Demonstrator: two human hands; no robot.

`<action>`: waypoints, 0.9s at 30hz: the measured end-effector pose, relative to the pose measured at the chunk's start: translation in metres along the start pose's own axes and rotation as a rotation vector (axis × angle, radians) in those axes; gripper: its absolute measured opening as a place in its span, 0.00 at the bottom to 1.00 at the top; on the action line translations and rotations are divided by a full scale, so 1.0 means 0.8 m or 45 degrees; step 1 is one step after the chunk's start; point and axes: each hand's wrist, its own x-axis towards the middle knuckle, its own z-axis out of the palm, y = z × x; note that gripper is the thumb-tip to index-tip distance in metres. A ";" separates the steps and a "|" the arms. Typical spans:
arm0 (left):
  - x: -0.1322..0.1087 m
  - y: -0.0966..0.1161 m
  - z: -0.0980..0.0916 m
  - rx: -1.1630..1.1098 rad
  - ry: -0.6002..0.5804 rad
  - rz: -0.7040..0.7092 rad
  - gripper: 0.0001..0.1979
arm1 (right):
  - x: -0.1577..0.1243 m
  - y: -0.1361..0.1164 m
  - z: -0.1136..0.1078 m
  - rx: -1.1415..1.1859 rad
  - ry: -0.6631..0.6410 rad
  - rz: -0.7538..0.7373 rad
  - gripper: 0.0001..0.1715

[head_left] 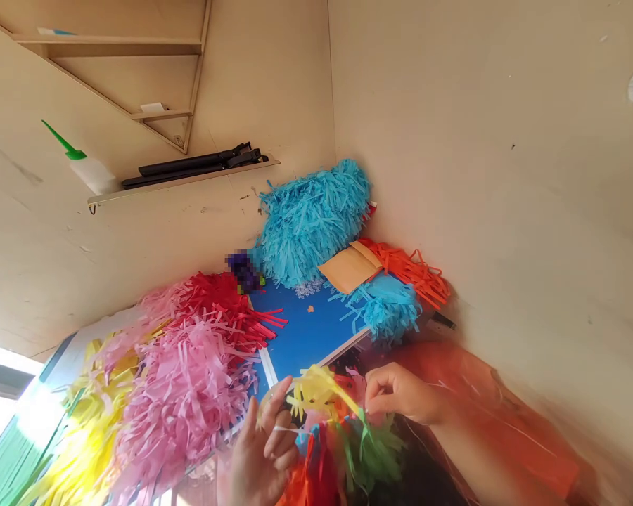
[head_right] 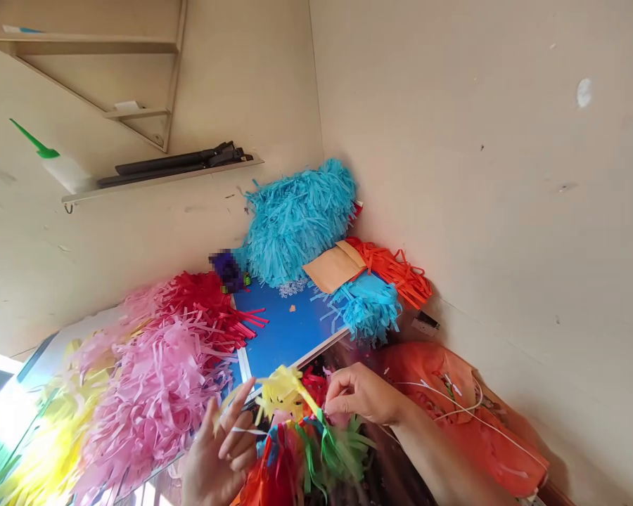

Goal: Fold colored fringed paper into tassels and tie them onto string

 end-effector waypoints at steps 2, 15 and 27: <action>-0.003 0.009 -0.002 -0.076 0.029 0.050 0.35 | 0.002 -0.003 0.002 -0.098 0.103 -0.041 0.11; -0.014 0.098 0.009 1.722 0.061 0.454 0.20 | 0.021 -0.046 -0.026 -0.739 0.103 -0.479 0.13; 0.022 0.129 0.065 1.527 -0.021 0.429 0.27 | 0.034 -0.051 -0.055 -0.463 0.106 -0.210 0.13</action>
